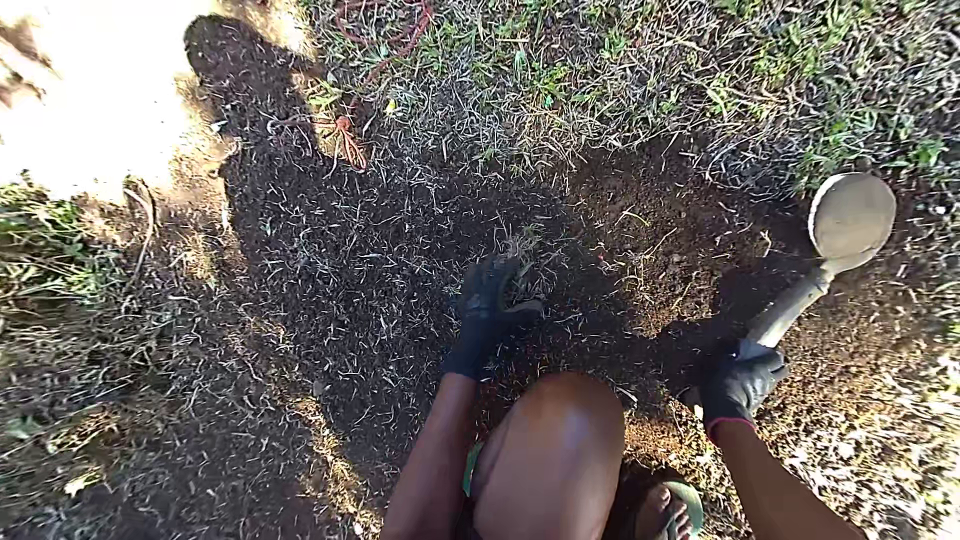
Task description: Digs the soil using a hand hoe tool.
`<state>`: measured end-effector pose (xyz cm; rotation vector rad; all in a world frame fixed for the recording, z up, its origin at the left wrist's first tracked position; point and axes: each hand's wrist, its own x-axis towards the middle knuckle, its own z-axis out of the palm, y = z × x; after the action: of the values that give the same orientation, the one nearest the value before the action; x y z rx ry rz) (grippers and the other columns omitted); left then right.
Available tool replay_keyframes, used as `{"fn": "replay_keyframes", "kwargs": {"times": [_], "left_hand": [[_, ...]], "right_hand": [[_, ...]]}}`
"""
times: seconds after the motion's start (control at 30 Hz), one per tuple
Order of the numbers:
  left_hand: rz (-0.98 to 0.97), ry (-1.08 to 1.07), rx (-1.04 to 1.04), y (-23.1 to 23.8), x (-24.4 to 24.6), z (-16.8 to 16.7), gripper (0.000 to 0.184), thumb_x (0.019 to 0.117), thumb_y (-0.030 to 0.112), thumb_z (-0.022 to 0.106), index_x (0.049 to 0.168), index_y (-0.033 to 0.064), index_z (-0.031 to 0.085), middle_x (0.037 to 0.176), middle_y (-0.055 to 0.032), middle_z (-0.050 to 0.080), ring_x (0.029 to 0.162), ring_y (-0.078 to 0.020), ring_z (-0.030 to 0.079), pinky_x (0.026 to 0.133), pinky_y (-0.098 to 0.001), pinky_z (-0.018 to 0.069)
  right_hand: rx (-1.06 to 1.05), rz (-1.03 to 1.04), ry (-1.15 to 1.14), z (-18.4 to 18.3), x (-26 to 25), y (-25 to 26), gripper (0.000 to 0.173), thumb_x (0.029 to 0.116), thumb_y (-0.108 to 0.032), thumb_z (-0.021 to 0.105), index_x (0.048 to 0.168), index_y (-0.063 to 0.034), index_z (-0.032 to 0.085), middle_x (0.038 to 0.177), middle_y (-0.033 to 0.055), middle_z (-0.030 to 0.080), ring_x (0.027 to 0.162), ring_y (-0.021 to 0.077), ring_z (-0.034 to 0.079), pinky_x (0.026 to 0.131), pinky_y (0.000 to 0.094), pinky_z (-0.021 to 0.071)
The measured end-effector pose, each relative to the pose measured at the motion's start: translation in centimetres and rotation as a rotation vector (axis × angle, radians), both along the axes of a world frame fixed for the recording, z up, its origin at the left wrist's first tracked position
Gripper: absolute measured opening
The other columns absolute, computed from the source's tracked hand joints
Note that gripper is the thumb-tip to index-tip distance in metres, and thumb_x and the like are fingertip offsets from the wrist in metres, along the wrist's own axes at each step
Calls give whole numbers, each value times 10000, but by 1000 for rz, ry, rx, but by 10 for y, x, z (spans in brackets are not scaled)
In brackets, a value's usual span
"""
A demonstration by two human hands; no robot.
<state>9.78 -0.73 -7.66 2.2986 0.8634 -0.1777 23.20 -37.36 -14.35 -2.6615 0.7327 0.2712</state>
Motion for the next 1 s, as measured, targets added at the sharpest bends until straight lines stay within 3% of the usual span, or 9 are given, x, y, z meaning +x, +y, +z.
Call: {"fn": "replay_keyframes", "kwargs": {"times": [0.13, 0.23, 0.33, 0.43, 0.53, 0.63, 0.73, 0.87, 1.0], "left_hand": [[263, 70, -29, 30, -23, -2, 930, 804, 568, 806, 1550, 164, 423, 1612, -237, 343, 1493, -473, 293, 1162, -691, 296], [335, 130, -18, 30, -8, -17, 994, 830, 633, 748, 1599, 172, 318, 1635, -275, 272, 1476, -533, 282, 1116, -751, 302], [164, 63, -25, 0, 31, -15, 1047, 792, 587, 812, 1620, 231, 279, 1671, -208, 244, 1504, -485, 265, 1145, -723, 297], [-171, 118, 134, -36, 60, -19, 1164, 623, 623, 901, 1592, 300, 344, 1665, -203, 255, 1492, -515, 256, 1080, -781, 314], [-450, 172, 202, -50, 44, -28, 859, 761, 351, 876, 1519, 364, 472, 1684, -182, 229, 1498, -564, 187, 1065, -828, 243], [-504, 136, 221, -35, 14, -29, 388, 982, 79, 593, 1301, 276, 694, 1533, -143, 504, 1315, -473, 509, 963, -634, 489], [-517, 161, 228, -13, -5, -15, 319, 982, 50, 574, 1223, 187, 733, 1404, -181, 596, 1245, -435, 574, 968, -578, 515], [-383, 280, 239, 45, -78, 21, 286, 1042, 229, 550, 1287, 153, 678, 1291, -167, 654, 1193, -379, 628, 973, -581, 518], [-56, 605, 492, 185, -252, 104, 331, 1040, 214, 563, 1277, 8, 669, 1342, -252, 630, 1240, -463, 594, 1019, -671, 456]], "right_hand": [[-7, -46, 46, 4, 3, 4, 740, 1009, -435, 544, 1550, 17, 319, 1531, 299, 404, 1372, 423, 488, 1113, 536, 436], [-30, -19, 5, -12, 2, -3, 744, 1016, -452, 515, 1558, 16, 317, 1536, 295, 406, 1373, 406, 495, 1116, 510, 439], [-20, 8, -25, 3, -5, 5, 737, 1026, -447, 499, 1546, 41, 315, 1517, 316, 415, 1354, 425, 508, 1097, 528, 454], [109, -37, 149, 73, -6, 42, 706, 1064, -341, 476, 1580, 60, 210, 1589, 318, 308, 1446, 418, 400, 1171, 506, 376], [5, 7, -12, 30, -8, 22, 704, 1033, -379, 508, 1541, 65, 307, 1517, 334, 402, 1366, 433, 490, 1111, 517, 443], [-36, 11, -12, -8, -2, -3, 740, 1027, -441, 490, 1569, 23, 292, 1550, 301, 380, 1390, 407, 476, 1121, 503, 434], [-27, -9, -10, -9, 1, -3, 732, 1014, -433, 513, 1559, 12, 312, 1530, 286, 412, 1372, 396, 496, 1110, 504, 446], [-8, -20, -31, -12, -1, -3, 738, 1011, -426, 532, 1550, 28, 316, 1532, 284, 413, 1385, 383, 485, 1127, 485, 432], [-32, 5, 20, -7, -2, -3, 748, 1029, -446, 489, 1564, 37, 290, 1554, 296, 382, 1417, 401, 446, 1151, 510, 406]]}}
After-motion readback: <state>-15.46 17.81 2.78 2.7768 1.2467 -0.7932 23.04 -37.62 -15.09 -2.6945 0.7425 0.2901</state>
